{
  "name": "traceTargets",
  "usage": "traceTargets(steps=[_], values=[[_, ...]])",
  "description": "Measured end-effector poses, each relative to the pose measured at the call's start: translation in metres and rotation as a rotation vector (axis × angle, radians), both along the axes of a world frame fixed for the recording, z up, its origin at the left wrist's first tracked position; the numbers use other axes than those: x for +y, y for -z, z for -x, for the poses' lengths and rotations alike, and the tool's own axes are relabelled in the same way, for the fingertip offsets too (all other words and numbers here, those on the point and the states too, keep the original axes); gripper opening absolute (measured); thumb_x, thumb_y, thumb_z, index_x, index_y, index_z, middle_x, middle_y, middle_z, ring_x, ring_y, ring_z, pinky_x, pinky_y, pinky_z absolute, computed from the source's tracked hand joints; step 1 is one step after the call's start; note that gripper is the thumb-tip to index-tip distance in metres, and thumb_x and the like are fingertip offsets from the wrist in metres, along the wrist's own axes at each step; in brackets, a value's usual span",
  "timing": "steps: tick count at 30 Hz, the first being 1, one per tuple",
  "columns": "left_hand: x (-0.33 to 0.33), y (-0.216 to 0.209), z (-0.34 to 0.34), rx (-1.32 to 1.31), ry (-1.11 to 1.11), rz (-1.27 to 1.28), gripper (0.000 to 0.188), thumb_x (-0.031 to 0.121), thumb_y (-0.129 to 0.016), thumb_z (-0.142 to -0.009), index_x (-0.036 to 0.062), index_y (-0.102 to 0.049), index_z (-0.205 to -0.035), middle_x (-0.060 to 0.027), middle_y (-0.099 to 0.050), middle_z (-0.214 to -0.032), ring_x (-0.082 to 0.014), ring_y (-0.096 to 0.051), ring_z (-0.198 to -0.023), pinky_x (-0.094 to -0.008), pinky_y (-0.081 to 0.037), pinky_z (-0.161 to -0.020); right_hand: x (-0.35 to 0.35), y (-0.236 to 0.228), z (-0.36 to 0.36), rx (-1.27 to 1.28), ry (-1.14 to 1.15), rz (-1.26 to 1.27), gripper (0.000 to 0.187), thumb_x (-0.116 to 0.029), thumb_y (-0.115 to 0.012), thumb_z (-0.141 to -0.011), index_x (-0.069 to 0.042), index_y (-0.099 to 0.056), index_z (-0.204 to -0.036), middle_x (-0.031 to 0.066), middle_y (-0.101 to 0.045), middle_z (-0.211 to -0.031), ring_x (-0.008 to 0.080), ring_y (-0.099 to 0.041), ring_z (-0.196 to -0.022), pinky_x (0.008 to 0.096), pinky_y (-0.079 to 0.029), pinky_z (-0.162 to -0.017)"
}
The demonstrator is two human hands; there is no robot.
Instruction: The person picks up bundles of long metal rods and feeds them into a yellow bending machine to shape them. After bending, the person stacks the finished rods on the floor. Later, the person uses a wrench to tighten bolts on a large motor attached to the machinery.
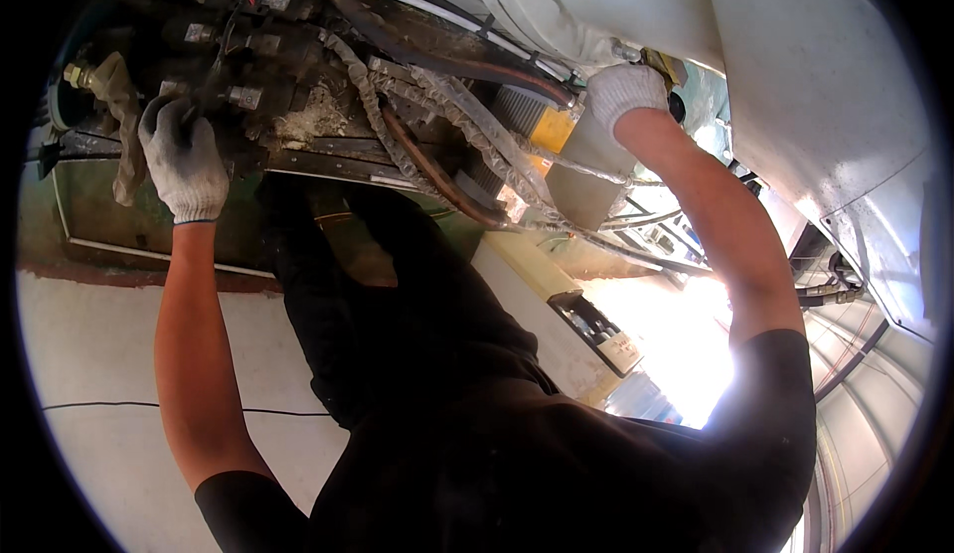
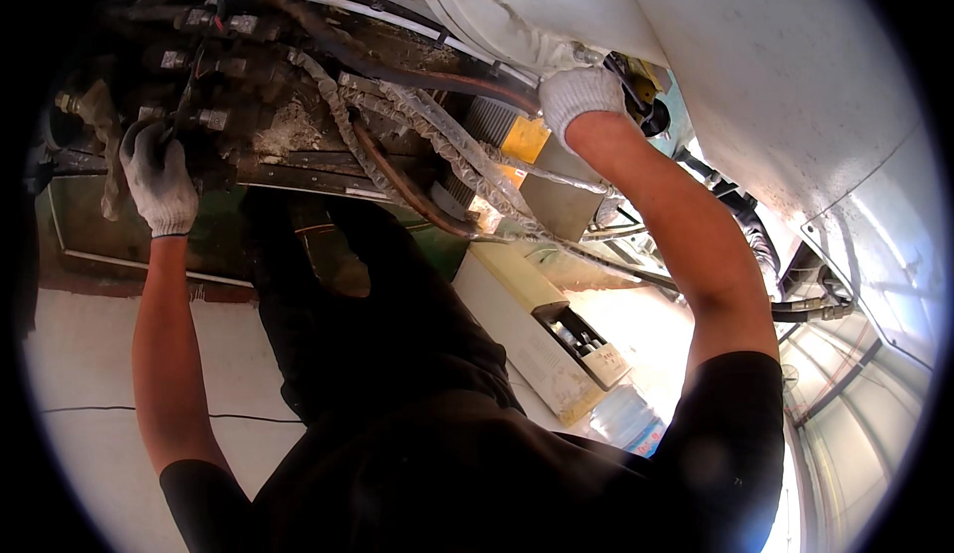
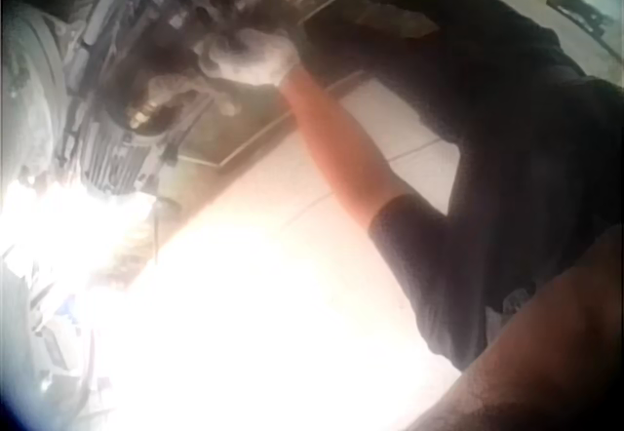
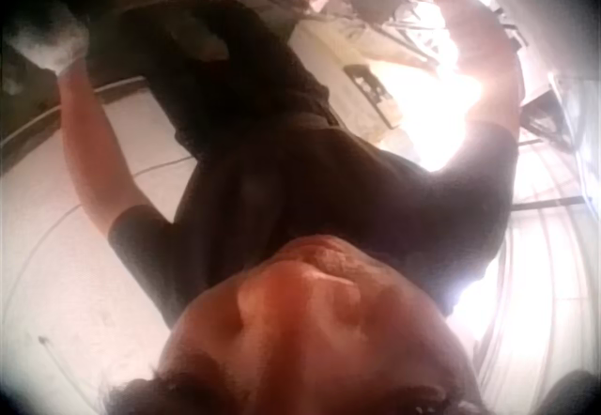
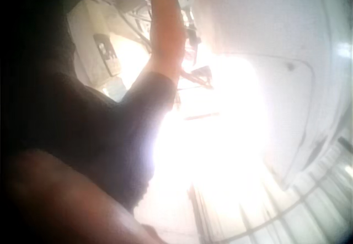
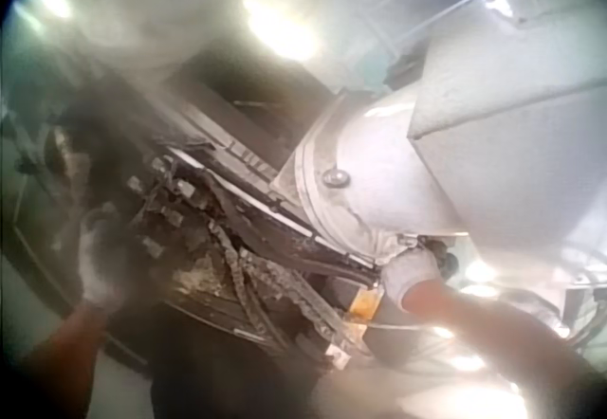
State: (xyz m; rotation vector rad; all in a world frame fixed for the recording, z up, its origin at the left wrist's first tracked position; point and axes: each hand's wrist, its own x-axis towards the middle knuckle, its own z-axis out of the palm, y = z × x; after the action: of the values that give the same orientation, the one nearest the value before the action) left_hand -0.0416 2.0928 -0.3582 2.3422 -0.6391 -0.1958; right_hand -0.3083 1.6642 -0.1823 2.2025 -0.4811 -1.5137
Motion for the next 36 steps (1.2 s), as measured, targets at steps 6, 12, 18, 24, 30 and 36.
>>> traceTargets(steps=[6, 12, 18, 24, 30, 36], values=[[-0.004, -0.007, -0.001, -0.001, 0.007, -0.02, 0.029, 0.008, -0.064, -0.095, 0.0004, -0.073, -0.121, -0.0199, -0.063, -0.137, -0.0395, -0.06, -0.129, -0.0463, -0.049, -0.111, 0.003, -0.004, 0.015, 0.011, 0.085, 0.047, 0.027, -0.019, -0.064, -0.099, -0.009, -0.086, -0.111, 0.0188, -0.082, -0.115, 0.0357, -0.08, -0.108, 0.0497, -0.064, -0.088], [-0.004, -0.006, -0.001, 0.019, 0.009, -0.049, 0.028, 0.009, -0.063, -0.095, -0.0009, -0.072, -0.12, -0.0204, -0.062, -0.138, -0.0394, -0.06, -0.129, -0.0464, -0.049, -0.111, -0.001, -0.004, 0.01, -0.048, 0.182, 0.033, 0.031, -0.023, -0.061, -0.1, -0.011, -0.086, -0.114, 0.0176, -0.082, -0.12, 0.0369, -0.08, -0.111, 0.051, -0.063, -0.09], [0.002, 0.003, -0.002, 0.06, -0.014, -0.037, 0.028, 0.008, -0.065, -0.094, -0.0018, -0.072, -0.12, -0.0203, -0.061, -0.14, -0.0389, -0.061, -0.128, -0.0458, -0.05, -0.11, -0.015, -0.022, 0.043, -0.121, 0.327, 0.043, 0.032, -0.026, -0.06, -0.104, -0.007, -0.085, -0.109, 0.0195, -0.081, -0.112, 0.0375, -0.079, -0.104, 0.0496, -0.063, -0.089], [0.011, 0.016, -0.008, 0.036, 0.005, -0.096, 0.03, 0.007, -0.065, -0.094, -0.0018, -0.071, -0.122, -0.0195, -0.061, -0.142, -0.0381, -0.061, -0.128, -0.0453, -0.05, -0.111, -0.049, -0.016, 0.136, -0.381, 0.417, 0.032, 0.045, -0.045, -0.059, -0.108, -0.007, -0.082, -0.099, 0.024, -0.078, -0.1, 0.0444, -0.076, -0.098, 0.0541, -0.06, -0.085], [0.008, 0.01, -0.008, -0.021, 0.071, -0.106, 0.03, 0.006, -0.064, -0.093, -0.0026, -0.07, -0.121, -0.0202, -0.061, -0.14, -0.0392, -0.06, -0.129, -0.0446, -0.046, -0.114, -0.1, 0.087, 0.294, -0.763, 0.342, -0.088, 0.032, -0.037, -0.062, -0.107, -0.01, -0.075, -0.098, 0.0206, -0.076, -0.088, 0.0452, -0.075, -0.084, 0.056, -0.058, -0.075], [-0.002, 0.007, -0.01, 0.001, 0.093, -0.122, 0.029, 0.007, -0.061, -0.093, -0.0028, -0.069, -0.119, -0.0209, -0.062, -0.136, -0.0393, -0.06, -0.129, -0.0433, -0.046, -0.114, -0.079, 0.2, 0.368, -1.209, 0.482, -0.055, 0.024, -0.031, -0.062, -0.104, -0.012, -0.075, -0.099, 0.0218, -0.073, -0.081, 0.0483, -0.073, -0.08, 0.0521, -0.059, -0.07]])
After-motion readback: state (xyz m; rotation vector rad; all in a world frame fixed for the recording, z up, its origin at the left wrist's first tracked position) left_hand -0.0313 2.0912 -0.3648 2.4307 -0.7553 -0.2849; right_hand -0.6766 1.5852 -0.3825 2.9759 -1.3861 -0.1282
